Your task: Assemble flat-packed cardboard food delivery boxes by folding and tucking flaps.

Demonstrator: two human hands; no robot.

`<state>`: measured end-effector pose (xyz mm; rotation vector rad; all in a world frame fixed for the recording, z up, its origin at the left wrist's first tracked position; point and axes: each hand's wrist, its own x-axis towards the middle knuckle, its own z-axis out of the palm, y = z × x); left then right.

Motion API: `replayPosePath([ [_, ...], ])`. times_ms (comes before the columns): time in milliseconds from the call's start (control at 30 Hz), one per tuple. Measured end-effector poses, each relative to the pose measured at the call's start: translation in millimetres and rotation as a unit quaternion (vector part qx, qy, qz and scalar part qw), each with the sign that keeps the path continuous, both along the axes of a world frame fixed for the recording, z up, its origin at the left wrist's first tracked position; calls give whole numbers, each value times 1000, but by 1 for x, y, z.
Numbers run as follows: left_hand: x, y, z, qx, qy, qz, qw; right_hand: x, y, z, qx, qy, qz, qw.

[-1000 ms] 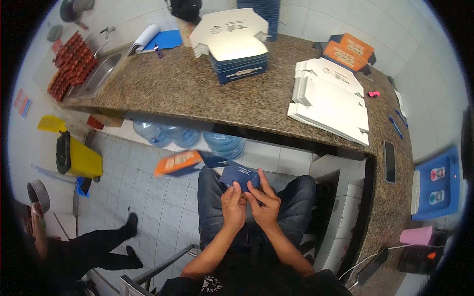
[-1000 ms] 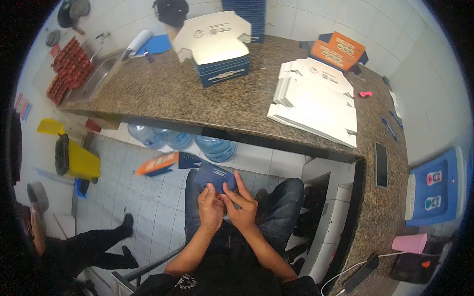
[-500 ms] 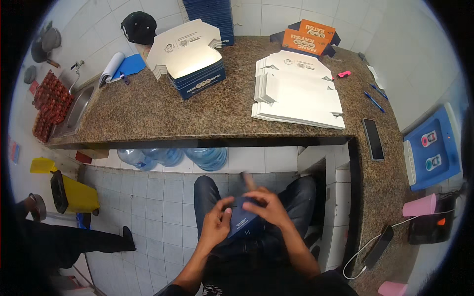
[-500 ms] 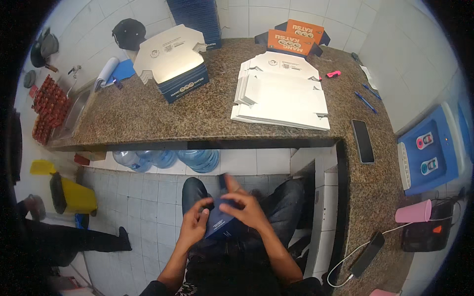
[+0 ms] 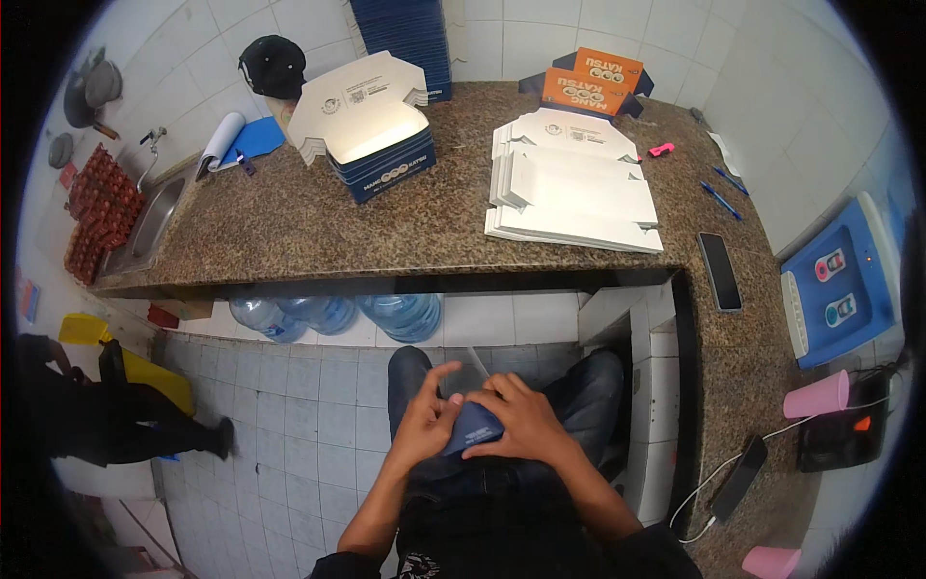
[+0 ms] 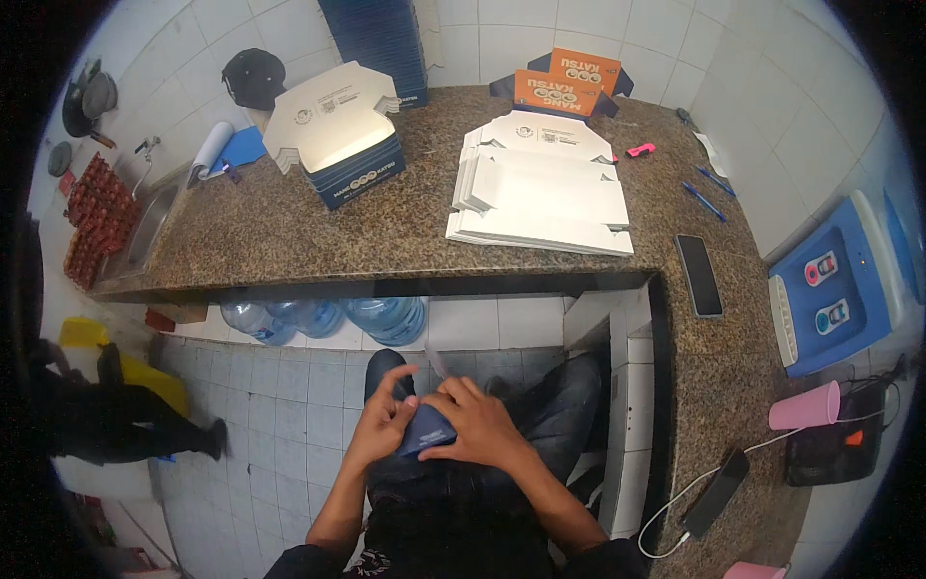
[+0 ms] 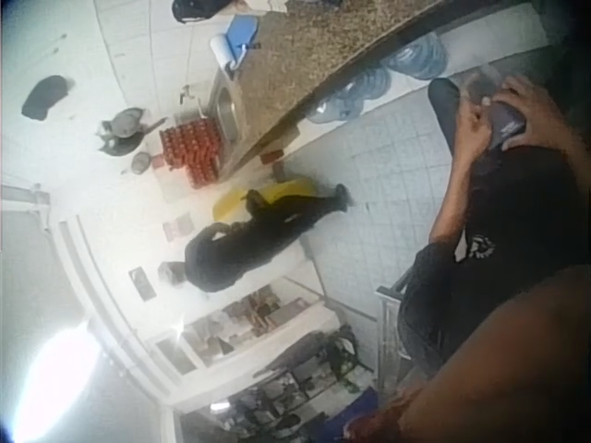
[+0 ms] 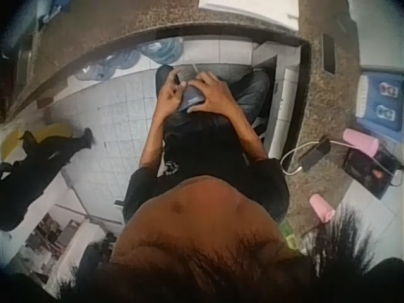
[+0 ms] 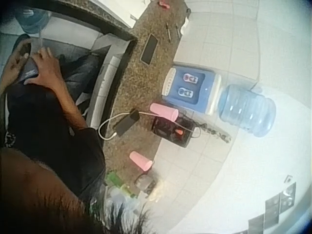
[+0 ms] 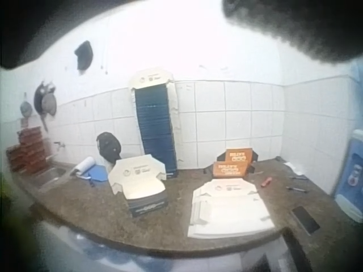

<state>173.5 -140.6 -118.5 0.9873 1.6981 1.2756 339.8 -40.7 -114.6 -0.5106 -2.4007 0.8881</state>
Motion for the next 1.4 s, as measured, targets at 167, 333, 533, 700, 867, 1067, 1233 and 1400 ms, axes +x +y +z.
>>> replayPosePath([
  [167,-52,-21,4,-7,-302,-133,944,33,27,-24,-240,161,-95,953],
  [333,-54,-43,-20,184,-486,-67,852,30,-8,-91,-468,215,-235,824],
  [533,-24,-39,1,-75,-23,-159,984,27,12,-41,15,82,-310,947],
  [700,15,-33,26,-259,22,-241,935,16,13,-18,-313,122,169,927],
  [867,15,-53,-43,-258,-187,-178,931,23,12,-20,-309,84,224,921],
  [1067,7,-49,-29,-278,-373,-97,880,35,16,-20,-215,-52,234,947],
  [1233,-2,-48,-17,-193,-233,-141,943,33,3,-3,-195,-5,20,980],
  [1400,8,-43,0,-113,-183,-167,962,18,-2,-13,-202,147,107,962],
])
